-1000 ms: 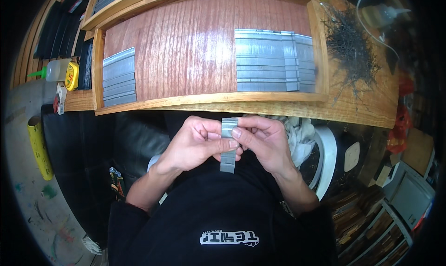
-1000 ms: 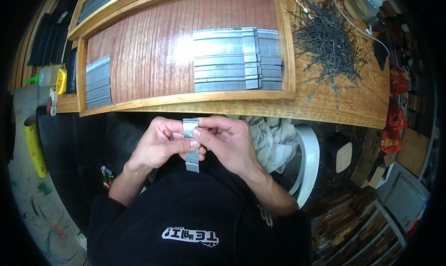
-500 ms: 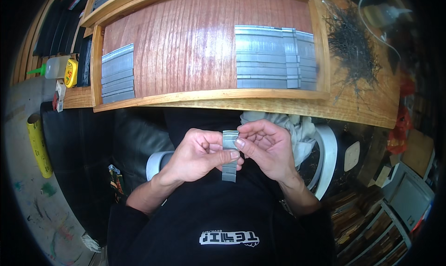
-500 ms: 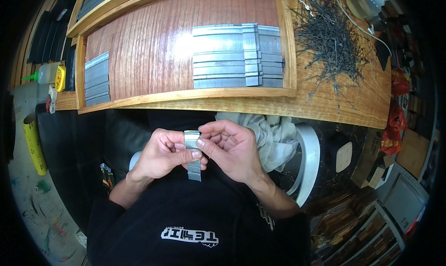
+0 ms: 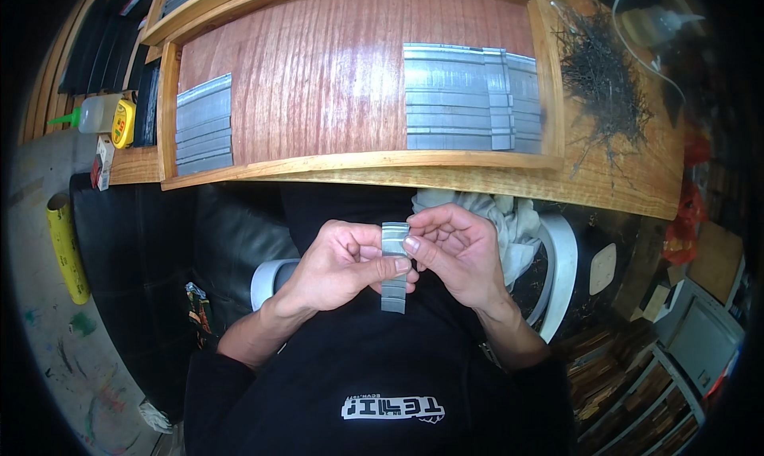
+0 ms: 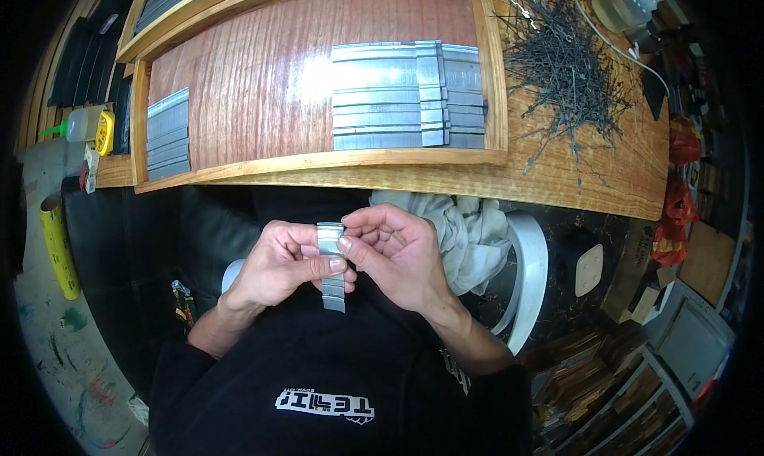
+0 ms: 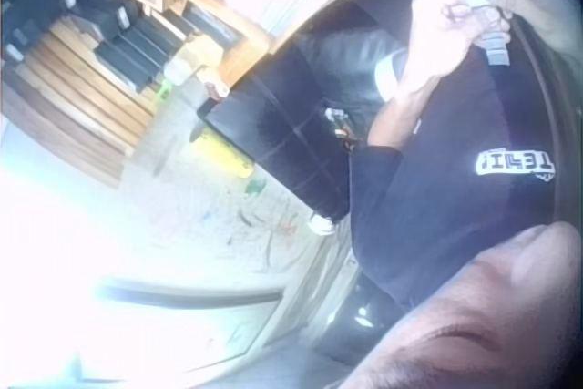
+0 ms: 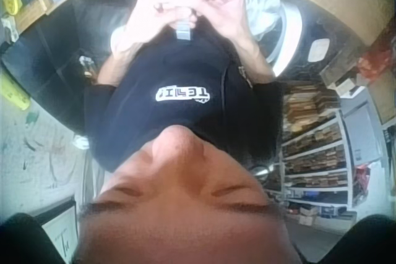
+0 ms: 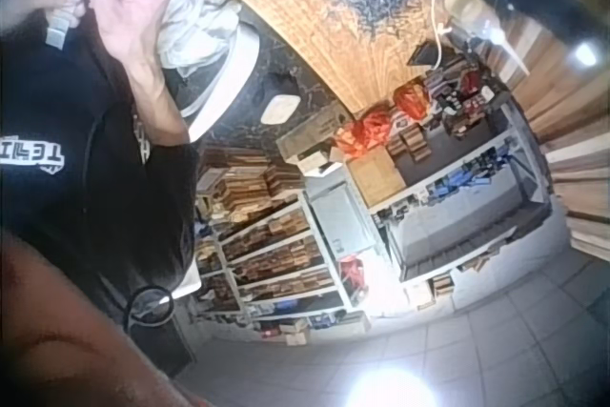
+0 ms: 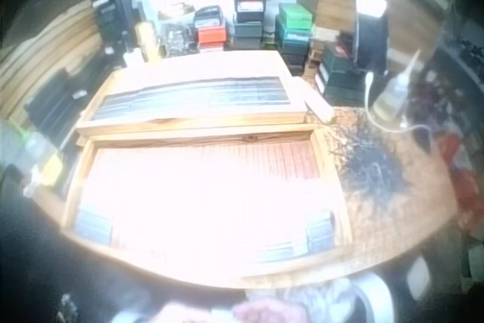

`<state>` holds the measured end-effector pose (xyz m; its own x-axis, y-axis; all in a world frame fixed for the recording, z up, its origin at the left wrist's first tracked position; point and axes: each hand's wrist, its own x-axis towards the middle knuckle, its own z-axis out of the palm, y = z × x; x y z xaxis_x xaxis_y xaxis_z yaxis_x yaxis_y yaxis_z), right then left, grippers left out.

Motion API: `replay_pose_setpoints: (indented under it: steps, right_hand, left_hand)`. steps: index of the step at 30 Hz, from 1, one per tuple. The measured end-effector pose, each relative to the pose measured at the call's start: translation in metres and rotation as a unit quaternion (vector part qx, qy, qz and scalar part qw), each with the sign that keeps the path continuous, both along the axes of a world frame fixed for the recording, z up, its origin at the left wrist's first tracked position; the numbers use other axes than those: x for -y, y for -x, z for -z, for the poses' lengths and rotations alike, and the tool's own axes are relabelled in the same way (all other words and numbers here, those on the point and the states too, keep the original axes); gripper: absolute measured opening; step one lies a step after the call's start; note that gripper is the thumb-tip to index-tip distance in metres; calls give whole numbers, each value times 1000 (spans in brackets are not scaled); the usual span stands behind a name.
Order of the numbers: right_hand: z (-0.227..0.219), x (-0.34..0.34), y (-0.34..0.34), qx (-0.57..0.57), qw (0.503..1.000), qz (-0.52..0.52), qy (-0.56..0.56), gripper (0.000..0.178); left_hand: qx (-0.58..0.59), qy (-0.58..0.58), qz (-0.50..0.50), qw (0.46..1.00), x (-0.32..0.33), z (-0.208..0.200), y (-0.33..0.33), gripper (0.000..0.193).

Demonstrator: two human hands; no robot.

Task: The person sits at a wooden workbench and repeatedly picks up small rectangular metal pieces from a tray. They hold each piece with both hands, inspect it, and place it back. The person occasionally picks up a thin metal pin and attempts to insert it into the piece before returning it to the tray.

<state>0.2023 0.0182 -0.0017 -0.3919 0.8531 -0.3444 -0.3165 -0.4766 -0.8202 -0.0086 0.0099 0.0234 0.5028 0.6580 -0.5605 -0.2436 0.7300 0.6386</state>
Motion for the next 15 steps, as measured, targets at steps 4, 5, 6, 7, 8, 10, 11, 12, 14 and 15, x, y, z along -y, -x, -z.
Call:
replay_pose_setpoints:
  steps: [4, 5, 6, 7, 8, 10, 11, 12, 14, 15]
  right_hand:
    - [0, 0, 1, 2, 1000, 0, 2, 24]
    - [0, 0, 1, 3, 1000, 0, 1, 23]
    - [0, 0, 1, 3, 1000, 0, 0, 23]
    - [0, 0, 1, 3, 1000, 0, -1, 23]
    - [0, 0, 1, 4, 1000, 0, -2, 23]
    - [-1, 0, 1, 5, 1000, -1, -3, 22]
    - [-2, 0, 1, 6, 1000, -2, -4, 22]
    - [-2, 0, 1, 4, 1000, -2, -3, 22]
    - [-2, 0, 1, -1, 1000, -2, -1, 21]
    - [-2, 0, 1, -1, 1000, -1, -2, 21]
  left_hand:
    - [7, -2, -7, 1000, 1, 1, 0, 22]
    - [7, -4, -7, 1000, 1, 1, 0, 22]
    - [5, -5, -6, 1000, 1, 1, 0, 22]
    - [4, -5, -4, 1000, 1, 1, 0, 22]
    - [2, -5, -2, 1000, 1, 1, 0, 22]
    - [4, -4, -4, 1000, 2, 1, 0, 23]
    - [4, -4, -6, 1000, 2, 1, 1, 23]
    - [5, -5, -7, 1000, 2, 1, 1, 23]
    - [6, -8, -8, 1000, 2, 1, 0, 23]
    - [7, -9, -7, 1000, 2, 2, 1, 23]
